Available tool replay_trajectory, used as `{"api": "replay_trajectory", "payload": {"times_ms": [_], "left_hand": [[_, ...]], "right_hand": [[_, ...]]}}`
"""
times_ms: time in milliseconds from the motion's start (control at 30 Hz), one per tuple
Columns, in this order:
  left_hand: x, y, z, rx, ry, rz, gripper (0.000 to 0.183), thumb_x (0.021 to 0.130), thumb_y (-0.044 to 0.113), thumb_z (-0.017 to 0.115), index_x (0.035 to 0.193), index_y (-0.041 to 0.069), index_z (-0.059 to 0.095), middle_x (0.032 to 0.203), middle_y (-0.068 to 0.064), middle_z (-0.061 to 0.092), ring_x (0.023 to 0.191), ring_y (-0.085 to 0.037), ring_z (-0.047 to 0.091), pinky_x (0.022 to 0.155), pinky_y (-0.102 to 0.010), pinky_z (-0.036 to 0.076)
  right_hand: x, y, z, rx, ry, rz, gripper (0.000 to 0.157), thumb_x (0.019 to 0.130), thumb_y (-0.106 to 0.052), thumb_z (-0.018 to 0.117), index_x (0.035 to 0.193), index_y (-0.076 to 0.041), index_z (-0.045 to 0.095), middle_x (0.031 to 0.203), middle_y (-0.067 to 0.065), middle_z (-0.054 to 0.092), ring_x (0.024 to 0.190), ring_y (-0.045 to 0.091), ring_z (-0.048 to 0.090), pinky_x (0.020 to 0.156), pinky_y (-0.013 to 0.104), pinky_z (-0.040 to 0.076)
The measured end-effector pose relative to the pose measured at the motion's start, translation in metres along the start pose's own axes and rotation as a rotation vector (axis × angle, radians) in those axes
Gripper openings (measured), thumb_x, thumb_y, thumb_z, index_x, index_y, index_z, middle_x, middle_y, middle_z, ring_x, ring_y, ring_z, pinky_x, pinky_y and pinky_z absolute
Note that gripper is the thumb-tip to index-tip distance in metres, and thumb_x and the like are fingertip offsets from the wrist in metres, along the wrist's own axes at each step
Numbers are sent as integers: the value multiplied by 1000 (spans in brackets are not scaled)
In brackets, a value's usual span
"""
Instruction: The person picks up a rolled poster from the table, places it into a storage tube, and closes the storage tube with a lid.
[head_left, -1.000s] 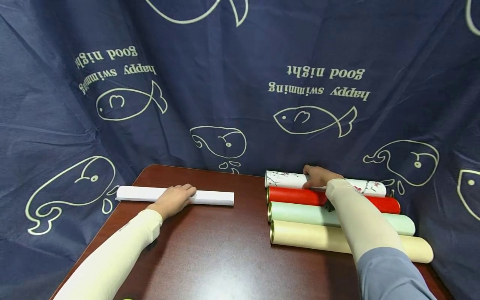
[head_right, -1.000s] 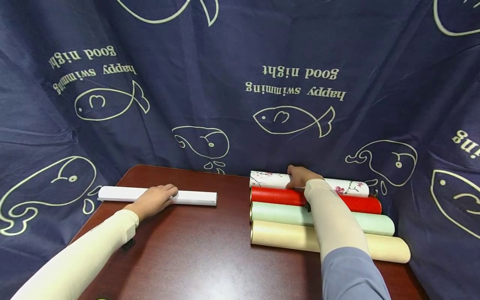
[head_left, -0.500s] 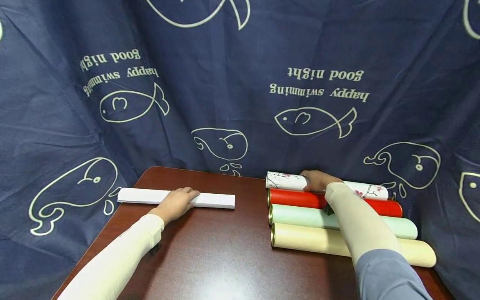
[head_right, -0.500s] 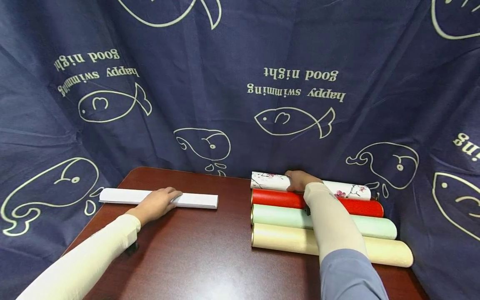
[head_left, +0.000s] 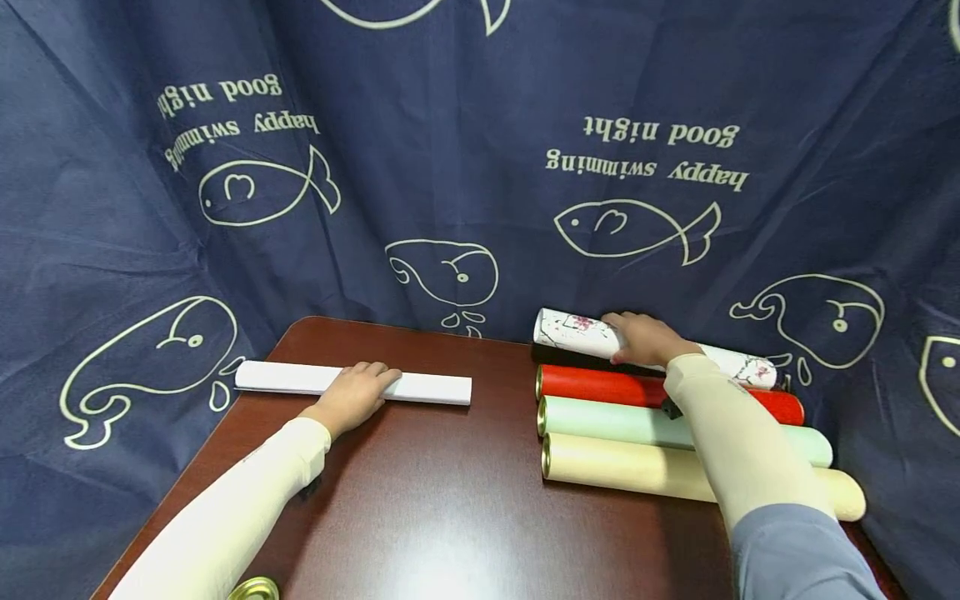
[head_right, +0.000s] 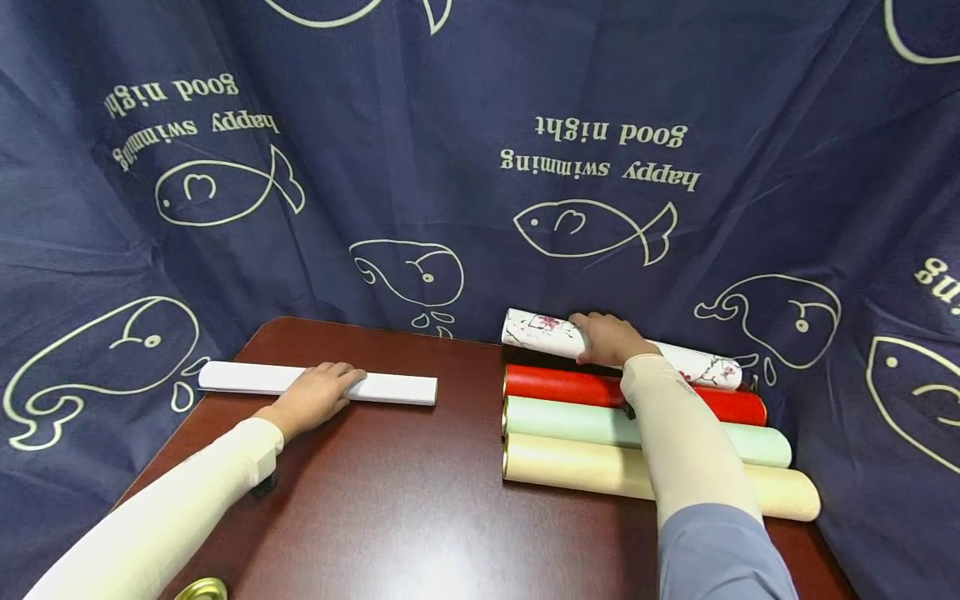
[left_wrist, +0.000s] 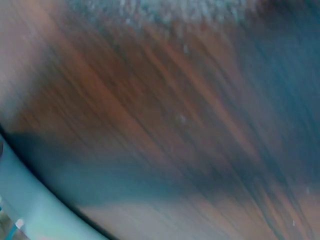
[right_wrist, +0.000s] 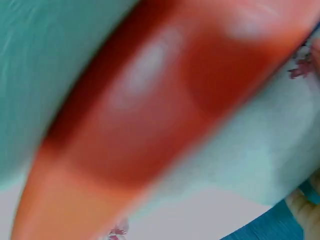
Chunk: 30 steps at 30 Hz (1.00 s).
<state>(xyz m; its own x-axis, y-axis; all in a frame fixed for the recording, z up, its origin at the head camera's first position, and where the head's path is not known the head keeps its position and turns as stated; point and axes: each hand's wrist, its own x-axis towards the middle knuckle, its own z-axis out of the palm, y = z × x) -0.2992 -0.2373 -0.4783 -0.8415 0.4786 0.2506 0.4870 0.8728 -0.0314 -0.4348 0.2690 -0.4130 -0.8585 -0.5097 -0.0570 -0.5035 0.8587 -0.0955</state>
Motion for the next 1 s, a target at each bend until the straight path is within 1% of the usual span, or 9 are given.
{"api": "replay_trajectory", "payload": {"times_ms": [67, 167, 333, 467, 600, 667, 733, 867, 1000], "left_hand": [[1, 0, 0, -4, 0, 5, 51, 81, 8, 81, 127, 11, 59, 114, -12, 63, 105, -36, 62, 85, -54, 51], [0, 1, 1, -19, -12, 21, 49, 82, 8, 81, 126, 12, 59, 112, -12, 63, 102, -36, 63, 84, -52, 52], [-5, 1, -2, -7, 13, 61, 53, 77, 11, 86, 124, 13, 59, 105, -10, 61, 88, -32, 65, 75, -48, 54], [-6, 8, -15, 2, 68, 112, 56, 75, 13, 87, 123, 12, 60, 103, -9, 59, 84, -31, 63, 70, -46, 53], [0, 19, -35, 25, 119, 201, 57, 74, 16, 88, 123, 13, 60, 103, -8, 58, 88, -29, 61, 71, -43, 50], [1, 24, -46, 34, 135, 237, 57, 73, 17, 89, 123, 14, 60, 105, -7, 57, 90, -29, 60, 72, -42, 47], [-3, 30, -57, 31, 140, 252, 57, 74, 17, 88, 123, 14, 60, 109, -9, 59, 94, -30, 61, 74, -43, 46], [-20, 40, -76, 20, 158, 243, 57, 76, 17, 87, 126, 12, 61, 117, -13, 62, 103, -33, 61, 80, -46, 47], [-37, 50, -91, -22, 216, 218, 58, 75, 17, 87, 127, 12, 62, 118, -11, 63, 107, -33, 60, 82, -48, 47]], "right_hand": [[-7, -3, -10, -12, 63, -25, 76, 76, -25, 87, 140, -8, 50, 129, 23, 56, 114, 44, 52, 91, 62, 43], [-21, -12, -22, -16, 116, -49, 76, 76, -27, 87, 140, -10, 51, 126, 21, 55, 114, 43, 49, 92, 60, 42], [-50, -35, -32, -6, 191, -88, 77, 73, -28, 89, 139, -13, 53, 111, 15, 53, 96, 33, 54, 81, 49, 47], [-81, -57, -33, -14, 307, -149, 74, 71, -29, 89, 135, -13, 55, 105, 11, 52, 84, 28, 56, 73, 46, 49], [-121, -70, -30, 2, 478, -211, 71, 64, -27, 90, 127, -13, 59, 100, 9, 54, 82, 28, 57, 70, 46, 48], [-141, -75, -28, 23, 531, -236, 71, 62, -24, 91, 124, -11, 60, 100, 9, 55, 83, 28, 58, 71, 46, 48], [-159, -80, -25, 47, 541, -247, 70, 61, -23, 92, 123, -11, 61, 103, 9, 57, 86, 28, 59, 72, 46, 49], [-186, -88, -17, 99, 500, -229, 69, 63, -21, 92, 124, -12, 61, 110, 4, 60, 94, 23, 60, 80, 43, 49], [-208, -92, -6, 117, 491, -207, 70, 62, -20, 92, 125, -11, 61, 114, 4, 62, 101, 22, 60, 87, 41, 46]]}}
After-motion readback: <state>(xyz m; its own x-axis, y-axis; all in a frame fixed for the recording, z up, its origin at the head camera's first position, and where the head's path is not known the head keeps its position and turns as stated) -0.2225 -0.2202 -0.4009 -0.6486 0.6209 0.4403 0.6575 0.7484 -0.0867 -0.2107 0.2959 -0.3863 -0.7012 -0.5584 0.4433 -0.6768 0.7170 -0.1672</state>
